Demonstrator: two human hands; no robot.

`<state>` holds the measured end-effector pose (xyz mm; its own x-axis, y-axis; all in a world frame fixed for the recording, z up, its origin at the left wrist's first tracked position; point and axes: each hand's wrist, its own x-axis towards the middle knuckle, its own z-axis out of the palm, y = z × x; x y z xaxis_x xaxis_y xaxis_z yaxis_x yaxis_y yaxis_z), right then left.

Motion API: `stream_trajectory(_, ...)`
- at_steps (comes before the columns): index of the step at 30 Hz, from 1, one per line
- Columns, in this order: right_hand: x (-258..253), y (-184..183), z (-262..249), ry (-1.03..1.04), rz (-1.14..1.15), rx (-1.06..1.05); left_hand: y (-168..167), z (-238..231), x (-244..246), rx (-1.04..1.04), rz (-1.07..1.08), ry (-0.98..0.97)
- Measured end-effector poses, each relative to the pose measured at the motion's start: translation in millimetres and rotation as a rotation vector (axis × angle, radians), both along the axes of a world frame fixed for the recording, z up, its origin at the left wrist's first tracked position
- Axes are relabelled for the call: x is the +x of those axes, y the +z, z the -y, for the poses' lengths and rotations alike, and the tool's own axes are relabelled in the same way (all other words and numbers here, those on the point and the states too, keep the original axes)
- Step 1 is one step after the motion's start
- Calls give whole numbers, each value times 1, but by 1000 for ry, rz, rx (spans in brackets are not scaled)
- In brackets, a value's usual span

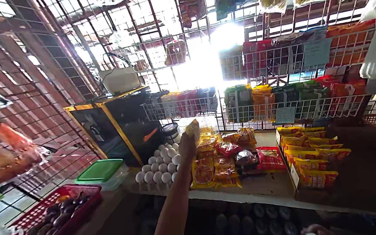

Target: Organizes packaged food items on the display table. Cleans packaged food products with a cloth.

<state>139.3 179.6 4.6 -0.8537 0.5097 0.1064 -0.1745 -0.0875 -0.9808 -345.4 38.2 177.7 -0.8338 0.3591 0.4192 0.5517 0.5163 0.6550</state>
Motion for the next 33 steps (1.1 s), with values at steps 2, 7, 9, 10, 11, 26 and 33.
stream_trajectory(2,-33,4,10,-3,-38,-74,-4,20,26,436,200,-120)
stream_trajectory(7,-116,87,32,-197,-101,-55,-40,51,128,992,923,-204)
stream_trajectory(9,-153,122,39,-278,-189,201,-65,63,164,956,979,-280)
stream_trajectory(10,-172,131,42,-267,-265,381,-77,68,179,933,990,-316)
stream_trajectory(11,-193,133,46,-220,-320,549,-88,72,192,917,1007,-346)
stream_trajectory(26,-208,-9,94,-40,-662,1410,-112,132,231,1165,1105,-326)
stream_trajectory(33,-212,21,79,-306,-779,1479,-109,116,248,1094,1205,-278)
